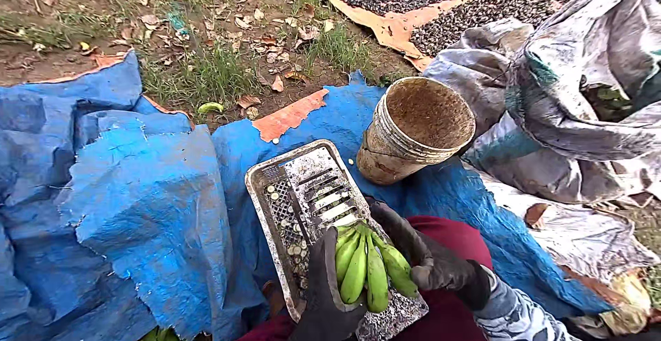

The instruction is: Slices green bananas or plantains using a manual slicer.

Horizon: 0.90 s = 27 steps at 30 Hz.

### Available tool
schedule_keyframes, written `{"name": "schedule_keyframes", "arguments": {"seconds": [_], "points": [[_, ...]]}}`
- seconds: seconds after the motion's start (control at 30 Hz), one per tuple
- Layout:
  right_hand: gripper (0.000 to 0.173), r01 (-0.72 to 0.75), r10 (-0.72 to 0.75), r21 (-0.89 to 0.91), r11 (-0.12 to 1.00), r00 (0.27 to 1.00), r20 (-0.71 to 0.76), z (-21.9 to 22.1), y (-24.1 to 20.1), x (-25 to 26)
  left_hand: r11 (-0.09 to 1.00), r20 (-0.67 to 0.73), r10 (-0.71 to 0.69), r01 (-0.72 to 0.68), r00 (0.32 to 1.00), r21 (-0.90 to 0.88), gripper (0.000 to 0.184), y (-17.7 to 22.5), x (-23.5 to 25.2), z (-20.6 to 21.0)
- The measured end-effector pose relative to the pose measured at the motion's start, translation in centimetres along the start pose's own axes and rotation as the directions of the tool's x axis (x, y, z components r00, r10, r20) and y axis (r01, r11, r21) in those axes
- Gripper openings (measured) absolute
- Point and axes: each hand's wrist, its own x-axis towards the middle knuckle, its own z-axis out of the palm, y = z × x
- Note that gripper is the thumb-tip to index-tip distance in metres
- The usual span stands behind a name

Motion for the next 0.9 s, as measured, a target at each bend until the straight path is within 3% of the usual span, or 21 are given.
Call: {"name": "schedule_keyframes", "arguments": {"seconds": [0.07, 0.2, 0.33, 0.43, 0.5, 0.57, 0.63, 0.73, 0.77, 0.83, 0.9], "points": [[0.118, -0.042, 0.044, 0.042, 0.998, 0.998, -0.052, 2.2, -1.2, -0.3, 0.991, -0.057, 0.039, -0.032, 0.998, 0.133, 0.112, 0.8, -1.4, 1.3], [0.103, -0.161, 0.114, -0.193, 0.968, 0.966, -0.233, 4.9, -3.7, -3.0, 0.913, -0.108, 0.117, -0.064, 0.987, 0.403, 0.103, 2.2, -3.0, 2.0], [0.114, -0.183, 0.082, -0.195, 0.964, 0.896, -0.437, 5.8, -1.8, -3.9, 0.937, -0.055, 0.117, -0.092, 0.992, 0.337, 0.107, 1.3, -2.0, 3.2], [0.112, -0.156, -0.012, -0.286, 0.945, 0.861, -0.509, 4.5, 0.0, -0.3, 0.955, 0.017, 0.162, -0.162, 0.987, 0.248, 0.111, -1.7, 2.8, 2.1], [0.107, -0.174, 0.027, -0.233, 0.957, 0.852, -0.522, 2.8, 0.2, 3.3, 0.979, 0.136, 0.064, -0.089, 0.989, 0.186, 0.118, -2.9, 6.4, 0.2], [0.100, -0.261, 0.162, -0.116, 0.958, 0.829, -0.535, 1.4, -0.2, 6.2, 0.979, 0.261, -0.134, 0.087, 0.956, 0.183, 0.123, -3.2, 9.4, -1.5], [0.092, -0.322, 0.315, 0.066, 0.945, 0.829, -0.462, 0.7, -1.5, 7.2, 0.984, 0.250, -0.169, 0.149, 0.954, 0.097, 0.123, -3.6, 10.2, -2.4], [0.079, -0.163, 0.209, 0.229, 0.960, 0.959, -0.190, -1.4, -2.6, 5.3, 0.974, 0.164, 0.011, 0.026, 0.986, -0.224, 0.120, -2.8, 7.6, -4.4], [0.081, -0.107, 0.126, 0.139, 0.984, 0.983, -0.137, -1.8, -2.3, 4.2, 0.949, 0.157, 0.043, 0.009, 0.987, -0.316, 0.118, -2.3, 6.4, -4.9], [0.106, -0.020, 0.015, -0.228, 0.973, 1.000, -0.025, -1.8, -1.5, 2.8, 0.909, 0.120, 0.058, -0.003, 0.991, -0.416, 0.110, -1.6, 4.8, -5.0], [0.119, 0.026, -0.012, -0.288, 0.957, 0.999, 0.051, 0.0, -1.6, 2.6, 0.922, 0.042, 0.003, 0.013, 0.999, -0.388, 0.107, -0.5, 4.0, -4.3]]}}
